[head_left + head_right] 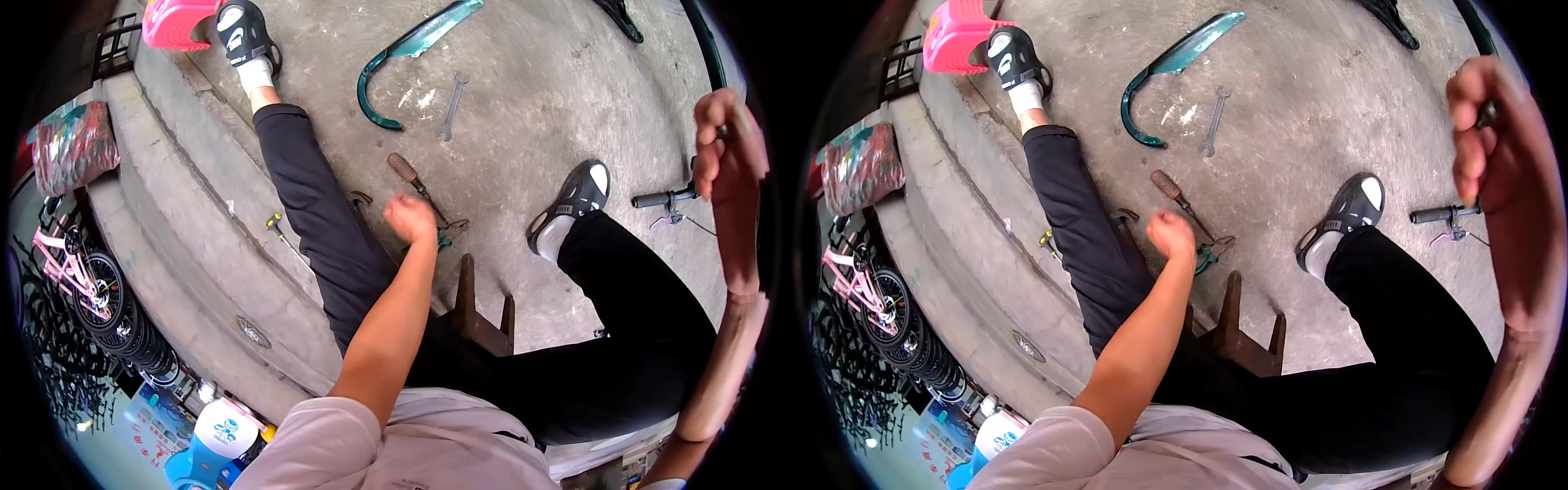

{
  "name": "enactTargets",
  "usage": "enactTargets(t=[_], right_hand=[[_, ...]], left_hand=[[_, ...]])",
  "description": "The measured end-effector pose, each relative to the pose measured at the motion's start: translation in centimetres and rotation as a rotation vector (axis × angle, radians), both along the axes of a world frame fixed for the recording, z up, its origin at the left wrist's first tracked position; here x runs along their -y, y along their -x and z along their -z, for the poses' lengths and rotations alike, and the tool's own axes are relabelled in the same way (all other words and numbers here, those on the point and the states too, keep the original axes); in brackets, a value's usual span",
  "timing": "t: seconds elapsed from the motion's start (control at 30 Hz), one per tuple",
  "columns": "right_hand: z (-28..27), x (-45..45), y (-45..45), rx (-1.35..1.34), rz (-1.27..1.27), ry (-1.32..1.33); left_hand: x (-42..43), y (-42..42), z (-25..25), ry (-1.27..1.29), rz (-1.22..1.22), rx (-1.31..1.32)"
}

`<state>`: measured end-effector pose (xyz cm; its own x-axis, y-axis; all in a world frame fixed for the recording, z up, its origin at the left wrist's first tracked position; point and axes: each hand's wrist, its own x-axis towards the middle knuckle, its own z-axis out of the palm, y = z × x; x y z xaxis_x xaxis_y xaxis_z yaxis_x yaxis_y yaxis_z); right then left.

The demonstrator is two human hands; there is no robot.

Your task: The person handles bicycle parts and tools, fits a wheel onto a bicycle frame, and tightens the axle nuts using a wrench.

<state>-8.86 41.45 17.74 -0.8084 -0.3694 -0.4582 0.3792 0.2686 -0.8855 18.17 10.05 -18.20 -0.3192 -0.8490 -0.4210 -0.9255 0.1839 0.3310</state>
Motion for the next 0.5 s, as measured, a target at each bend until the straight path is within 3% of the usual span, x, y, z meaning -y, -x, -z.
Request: enactTargets(t=[0.03,0.1,0.17,0.2,0.27,0.37,0.4,0.5], right_hand=[[-0.4,0.5,-0.3,-0.017,-0.001,-0.169],[0.5,2.0,-1.9,-0.178,-0.028,-0.309],[0.8,3.8,-2.8,-0.160,-0.088,-0.317],[1.2,4.4,-3.1,-0.200,-0.158,-0.310],[2.8,4.7,-3.9,-0.301,-0.284,-0.306],[4.3,5.1,-4.9,-0.280,-0.388,-0.325],[5.0,4.8,-5.3,-0.283,-0.393,-0.338],[6.2,4.9,-5.8,-0.202,-0.379,-0.288]], left_hand=[[-1.4,4.2,-3.0,-0.099,0.036,-0.170],[-4.6,10.3,-9.1,-0.783,-0.259,-0.520],[-7.2,12.9,-13.0,-1.270,-0.301,-0.667],[-8.5,14.1,-15.0,-1.298,-0.304,-0.680],[-10.6,15.9,-18.6,-1.722,-0.407,-0.661],[-12.5,16.7,-20.5,-1.904,-0.515,-0.645],[-13.0,16.3,-19.2,-1.931,-0.582,-0.629],[-13.1,16.2,-19.4,-1.874,-0.575,-0.597]])
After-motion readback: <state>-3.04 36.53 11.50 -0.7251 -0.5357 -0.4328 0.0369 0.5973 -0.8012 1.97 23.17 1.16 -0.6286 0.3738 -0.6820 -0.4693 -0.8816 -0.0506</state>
